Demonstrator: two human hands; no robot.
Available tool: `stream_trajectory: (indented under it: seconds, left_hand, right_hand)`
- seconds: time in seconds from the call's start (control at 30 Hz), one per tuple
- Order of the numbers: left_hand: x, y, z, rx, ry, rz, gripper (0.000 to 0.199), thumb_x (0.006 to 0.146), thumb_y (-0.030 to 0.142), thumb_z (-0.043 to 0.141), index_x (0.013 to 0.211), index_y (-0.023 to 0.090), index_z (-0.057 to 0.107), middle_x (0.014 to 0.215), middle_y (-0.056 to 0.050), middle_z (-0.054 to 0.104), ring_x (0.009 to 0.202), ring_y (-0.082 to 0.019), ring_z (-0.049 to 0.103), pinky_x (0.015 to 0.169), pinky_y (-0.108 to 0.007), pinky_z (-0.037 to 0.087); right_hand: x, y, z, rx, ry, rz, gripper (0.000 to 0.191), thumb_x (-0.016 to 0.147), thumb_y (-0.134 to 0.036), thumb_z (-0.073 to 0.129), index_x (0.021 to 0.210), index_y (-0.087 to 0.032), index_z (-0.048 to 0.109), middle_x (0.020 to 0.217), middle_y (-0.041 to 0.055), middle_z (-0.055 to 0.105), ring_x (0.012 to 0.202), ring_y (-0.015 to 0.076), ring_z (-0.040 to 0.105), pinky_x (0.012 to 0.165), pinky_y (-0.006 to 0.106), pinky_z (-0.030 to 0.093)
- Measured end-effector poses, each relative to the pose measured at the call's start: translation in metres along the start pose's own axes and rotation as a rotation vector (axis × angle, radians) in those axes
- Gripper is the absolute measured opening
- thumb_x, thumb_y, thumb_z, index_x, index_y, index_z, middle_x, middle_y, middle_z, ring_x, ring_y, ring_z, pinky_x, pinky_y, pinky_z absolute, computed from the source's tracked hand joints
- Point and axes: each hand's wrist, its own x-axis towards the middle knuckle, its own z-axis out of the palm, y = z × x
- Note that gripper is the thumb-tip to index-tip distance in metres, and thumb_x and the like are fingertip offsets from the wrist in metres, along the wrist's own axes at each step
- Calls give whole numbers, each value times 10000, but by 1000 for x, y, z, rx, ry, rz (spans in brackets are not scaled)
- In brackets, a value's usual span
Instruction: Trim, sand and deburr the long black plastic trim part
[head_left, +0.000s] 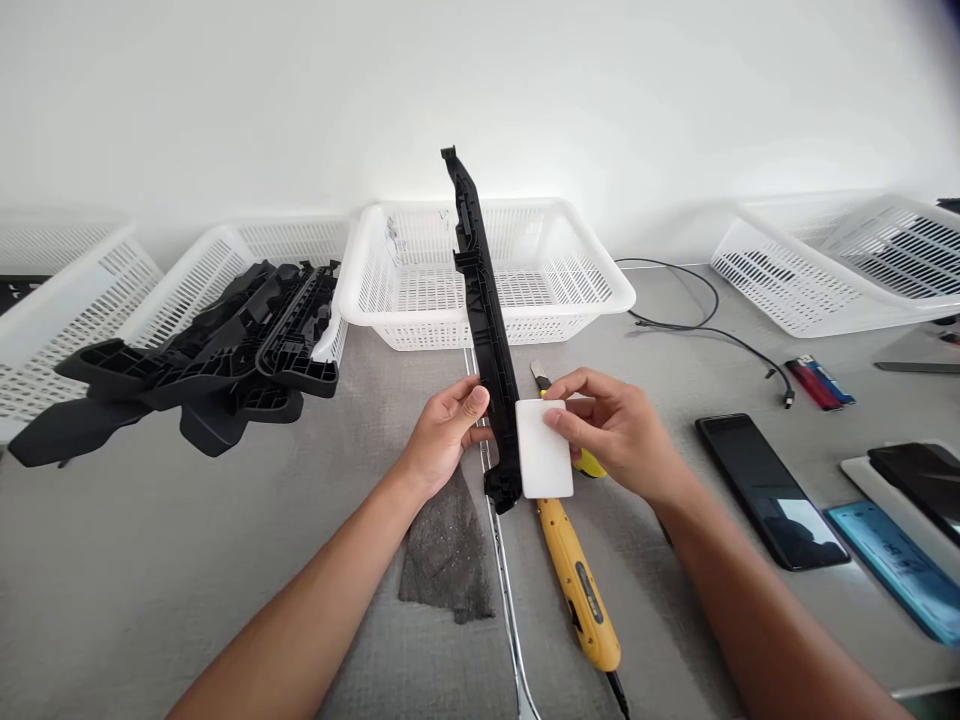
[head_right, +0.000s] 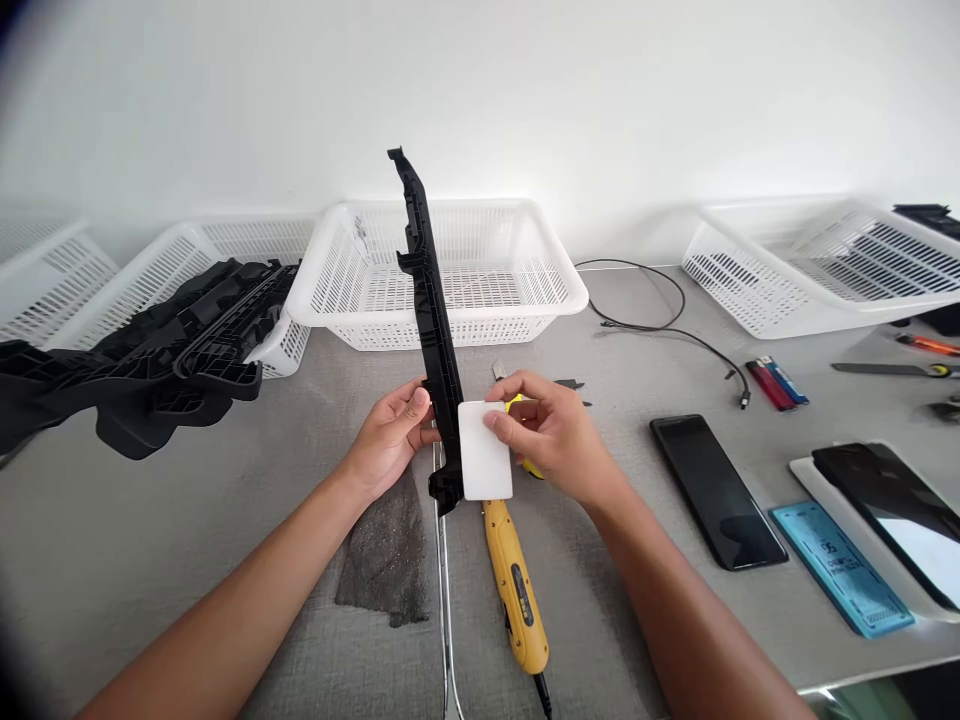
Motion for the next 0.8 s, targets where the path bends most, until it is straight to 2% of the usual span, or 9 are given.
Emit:
stream_trajectory:
  seconds: [0.03, 0.17, 0.33, 0.47, 0.6, 0.73, 0.8]
  left_hand:
    - [0, 0, 0, -5, 2, -1, 478, 849, 608, 852, 1086, 197, 799, 974, -53, 754, 889, -200, 699, 697, -275, 590]
    - [0, -1, 0, -12, 11, -2, 477, 821, 604, 877, 1050, 193, 797, 926, -34, 715, 857, -182, 670, 694, -272, 600]
    - [0, -3, 0, 27, 51, -25, 523, 783, 597, 908, 1082, 183, 796, 902, -21, 654, 835, -162, 624, 684, -264, 605]
    - [0, -5, -1, 33, 85, -38, 559, 763, 610, 917, 1096, 181, 784, 902, -20, 639, 845, -162, 613, 690, -258, 592]
    - [0, -5, -1, 21, 63, -31, 530, 772, 618, 907, 1025, 174, 764, 877, -6, 594, 819, -148, 581, 675, -246, 583]
    - [0, -3, 1, 32, 61, -24, 531, 775, 611, 908, 1051, 181, 765, 908, -14, 610, 835, -154, 589, 673, -252, 590]
    - [0, -3, 1, 33, 63, -26, 532, 777, 612, 907, 1054, 180, 768, 902, -16, 617, 836, -156, 595, 682, -255, 588]
  right_hand:
    - [0, 0, 0, 4, 0, -5, 346, 916, -537, 812, 986, -230, 668, 626, -33, 604, 508, 128, 510, 447, 250, 408]
    - [0, -1, -2, -18, -131, 28, 337, 922, -523, 814, 942, -213, 683, 594, -55, 541, 467, 96, 453, 413, 225, 342]
    - [1, -2, 3, 61, 82, -66, 350, 904, -505, 832, 1099, -229, 744, 883, 10, 696, 515, 127, 656, 477, 276, 548]
    - [2, -2, 3, 15, 116, -62, 343, 901, -485, 837, 1105, -218, 769, 781, 7, 716, 514, 153, 679, 494, 286, 571]
    - [2, -2, 3, -13, 268, -109, 335, 886, -479, 843, 1073, -209, 776, 803, 15, 752, 480, 145, 660, 483, 297, 572]
    - [2, -1, 8, -15, 173, -62, 351, 913, -486, 806, 1110, -197, 775, 646, -9, 719, 479, 173, 672, 482, 299, 568]
    - [1, -2, 9, -15, 197, -72, 335, 905, -463, 813, 1104, -196, 779, 643, -12, 722, 481, 170, 675, 485, 291, 566]
